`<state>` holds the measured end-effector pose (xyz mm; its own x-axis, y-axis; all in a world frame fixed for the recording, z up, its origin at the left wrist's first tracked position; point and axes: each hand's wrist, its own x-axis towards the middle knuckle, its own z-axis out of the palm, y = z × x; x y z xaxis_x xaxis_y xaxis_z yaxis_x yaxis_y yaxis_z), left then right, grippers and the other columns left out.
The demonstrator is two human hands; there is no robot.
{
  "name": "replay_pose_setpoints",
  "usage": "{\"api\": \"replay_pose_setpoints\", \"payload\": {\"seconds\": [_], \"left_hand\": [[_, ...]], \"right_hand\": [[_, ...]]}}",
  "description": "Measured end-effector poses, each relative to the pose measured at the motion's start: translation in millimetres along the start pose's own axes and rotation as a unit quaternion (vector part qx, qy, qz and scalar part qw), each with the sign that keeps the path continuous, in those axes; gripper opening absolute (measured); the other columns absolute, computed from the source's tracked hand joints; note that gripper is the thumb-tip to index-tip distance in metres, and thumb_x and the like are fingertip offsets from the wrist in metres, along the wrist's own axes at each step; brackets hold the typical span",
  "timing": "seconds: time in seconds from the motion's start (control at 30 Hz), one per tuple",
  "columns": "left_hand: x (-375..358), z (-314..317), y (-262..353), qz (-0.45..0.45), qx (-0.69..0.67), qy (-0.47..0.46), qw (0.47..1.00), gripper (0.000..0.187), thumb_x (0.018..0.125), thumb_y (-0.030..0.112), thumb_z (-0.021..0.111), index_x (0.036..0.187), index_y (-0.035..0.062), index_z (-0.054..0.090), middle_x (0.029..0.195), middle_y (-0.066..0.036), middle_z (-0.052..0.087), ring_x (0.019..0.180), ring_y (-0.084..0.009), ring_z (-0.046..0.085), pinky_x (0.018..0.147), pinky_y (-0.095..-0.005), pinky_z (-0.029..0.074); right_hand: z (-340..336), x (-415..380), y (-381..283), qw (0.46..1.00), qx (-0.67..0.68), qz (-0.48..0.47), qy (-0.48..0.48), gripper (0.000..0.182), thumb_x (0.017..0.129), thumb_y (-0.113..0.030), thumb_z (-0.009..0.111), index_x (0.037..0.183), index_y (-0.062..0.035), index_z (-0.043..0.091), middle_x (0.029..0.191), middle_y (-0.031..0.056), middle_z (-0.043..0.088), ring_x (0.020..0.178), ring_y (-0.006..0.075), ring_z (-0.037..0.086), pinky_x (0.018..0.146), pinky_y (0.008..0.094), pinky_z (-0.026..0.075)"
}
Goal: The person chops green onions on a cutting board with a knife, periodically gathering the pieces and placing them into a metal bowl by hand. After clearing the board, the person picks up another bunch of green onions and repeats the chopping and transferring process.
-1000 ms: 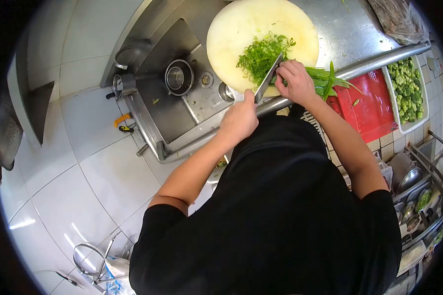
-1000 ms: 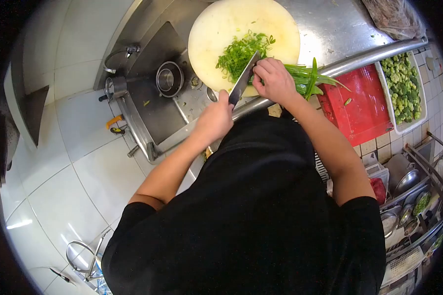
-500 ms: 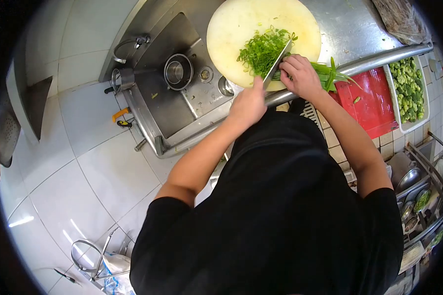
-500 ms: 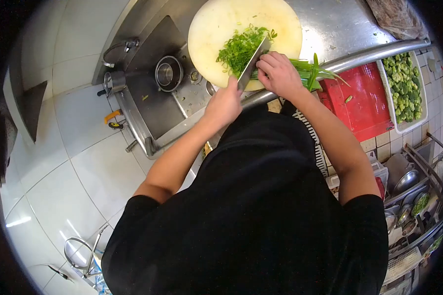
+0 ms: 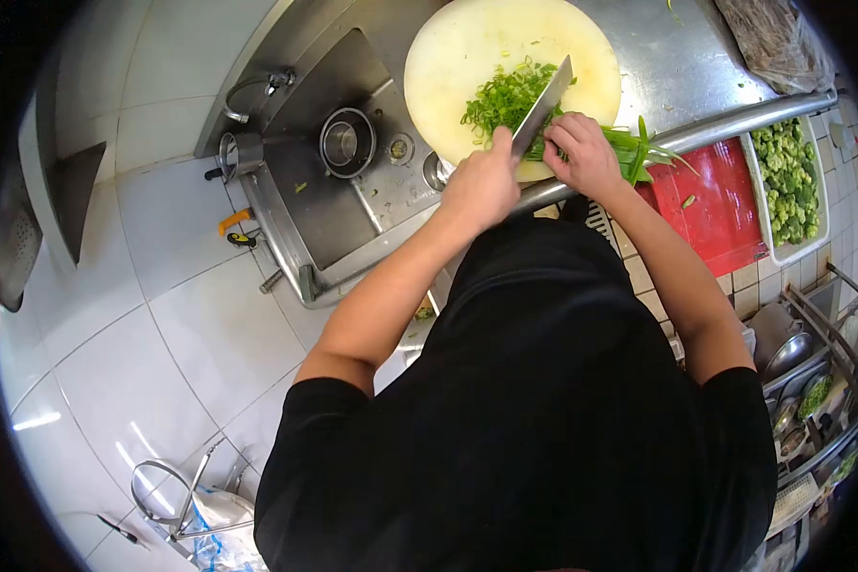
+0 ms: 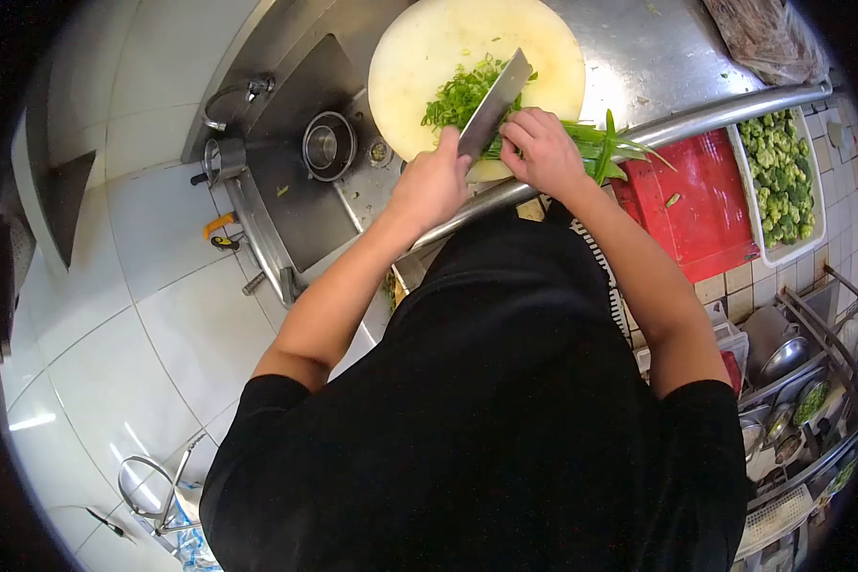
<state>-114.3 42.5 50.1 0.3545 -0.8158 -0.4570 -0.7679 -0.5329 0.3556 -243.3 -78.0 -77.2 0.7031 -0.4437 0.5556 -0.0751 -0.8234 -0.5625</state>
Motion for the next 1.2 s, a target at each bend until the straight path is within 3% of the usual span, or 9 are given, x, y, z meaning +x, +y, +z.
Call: {"api": "replay_pose_setpoints", "payload": {"seconds": [0.17, 0.3, 0.47, 0.63, 0.83, 0.93, 1.07, 1.13, 1.2], "left_hand": [[-19, 26, -17, -0.045, -0.029, -0.029, 0.998, 0.027, 0.096, 0.016, 0.054, 0.114, -0.0002, 0.042, 0.083, -0.033, 0.064, 0.083, -0.0523, 0.062, 0.076, -0.0599, 0.046], [-4, 10, -6, -0.002, -0.011, -0.034, 0.999, 0.027, 0.096, 0.016, 0.053, 0.114, -0.0006, 0.041, 0.087, -0.034, 0.064, 0.086, -0.0522, 0.062, 0.076, -0.0594, 0.047], [-18, 40, -18, -0.056, -0.014, -0.013, 0.998, 0.022, 0.096, 0.015, 0.053, 0.107, -0.0007, 0.041, 0.078, -0.032, 0.064, 0.079, -0.0502, 0.065, 0.073, -0.0579, 0.05], [-6, 9, -1, -0.005, -0.004, 0.006, 1.0, 0.021, 0.096, 0.014, 0.053, 0.106, 0.0005, 0.042, 0.078, -0.032, 0.064, 0.079, -0.0498, 0.065, 0.074, -0.0583, 0.049], [-47, 10, -9, -0.056, -0.024, -0.05, 0.997, 0.024, 0.096, 0.016, 0.053, 0.111, 0.0005, 0.041, 0.08, -0.033, 0.065, 0.081, -0.0508, 0.064, 0.075, -0.0589, 0.048], [-7, 40, -11, -0.026, -0.047, 0.006, 0.999, 0.026, 0.095, 0.016, 0.054, 0.112, 0.0001, 0.042, 0.08, -0.033, 0.065, 0.08, -0.0508, 0.064, 0.074, -0.0596, 0.048], [-11, 24, -7, -0.026, -0.04, -0.016, 0.999, 0.03, 0.096, 0.017, 0.055, 0.113, -0.002, 0.041, 0.082, -0.034, 0.064, 0.083, -0.052, 0.063, 0.076, -0.0592, 0.047], [-19, 39, -17, -0.071, -0.056, -0.029, 0.995, 0.031, 0.096, 0.019, 0.055, 0.114, -0.0018, 0.042, 0.085, -0.034, 0.064, 0.084, -0.051, 0.063, 0.076, -0.0581, 0.048], [-5, 37, -27, -0.043, -0.06, -0.009, 0.997, 0.031, 0.096, 0.019, 0.055, 0.114, -0.0017, 0.042, 0.086, -0.033, 0.065, 0.084, -0.0509, 0.063, 0.076, -0.0578, 0.048]], "right_hand": [[-2, -3, -2, 1.0, 0.015, 0.005, -0.007, 0.017, 0.075, -0.005, 0.069, 0.091, -0.0049, 0.063, 0.096, 0.0087, 0.063, 0.092, 0.0274, 0.061, 0.083, 0.0387, 0.049], [2, -3, -4, 1.0, -0.015, -0.004, 0.009, 0.017, 0.075, -0.007, 0.068, 0.09, -0.0048, 0.063, 0.096, 0.0083, 0.062, 0.092, 0.0268, 0.061, 0.083, 0.0377, 0.049], [3, -3, -2, 1.0, -0.016, 0.002, 0.011, 0.017, 0.075, -0.007, 0.067, 0.092, -0.0045, 0.063, 0.096, 0.0092, 0.063, 0.093, 0.0275, 0.061, 0.084, 0.0383, 0.049], [-6, -1, 1, 1.0, 0.002, -0.008, 0.011, 0.022, 0.07, -0.002, 0.064, 0.092, -0.0033, 0.062, 0.096, 0.0124, 0.062, 0.094, 0.0308, 0.06, 0.085, 0.0395, 0.049], [-2, -6, 2, 1.0, 0.012, -0.005, -0.001, 0.023, 0.068, -0.001, 0.064, 0.092, -0.0034, 0.062, 0.098, 0.0123, 0.061, 0.094, 0.031, 0.06, 0.083, 0.0405, 0.05], [-1, -6, 1, 1.0, 0.013, 0.005, -0.007, 0.024, 0.069, 0.001, 0.064, 0.092, -0.0035, 0.062, 0.1, 0.0128, 0.061, 0.096, 0.0317, 0.06, 0.084, 0.0404, 0.049], [-2, -1, 5, 1.0, 0.0, -0.014, 0.009, 0.023, 0.069, -0.001, 0.065, 0.091, -0.0038, 0.062, 0.098, 0.012, 0.061, 0.092, 0.0306, 0.06, 0.081, 0.0397, 0.05], [-2, -6, 4, 1.0, 0.014, 0.011, -0.026, 0.026, 0.071, -0.005, 0.066, 0.096, -0.0046, 0.062, 0.104, 0.0123, 0.061, 0.098, 0.0314, 0.059, 0.086, 0.0414, 0.048], [-12, -4, 0, 0.999, -0.01, 0.007, -0.034, 0.027, 0.073, -0.009, 0.066, 0.1, -0.0052, 0.062, 0.107, 0.0124, 0.06, 0.103, 0.0319, 0.057, 0.09, 0.0434, 0.046]]}}
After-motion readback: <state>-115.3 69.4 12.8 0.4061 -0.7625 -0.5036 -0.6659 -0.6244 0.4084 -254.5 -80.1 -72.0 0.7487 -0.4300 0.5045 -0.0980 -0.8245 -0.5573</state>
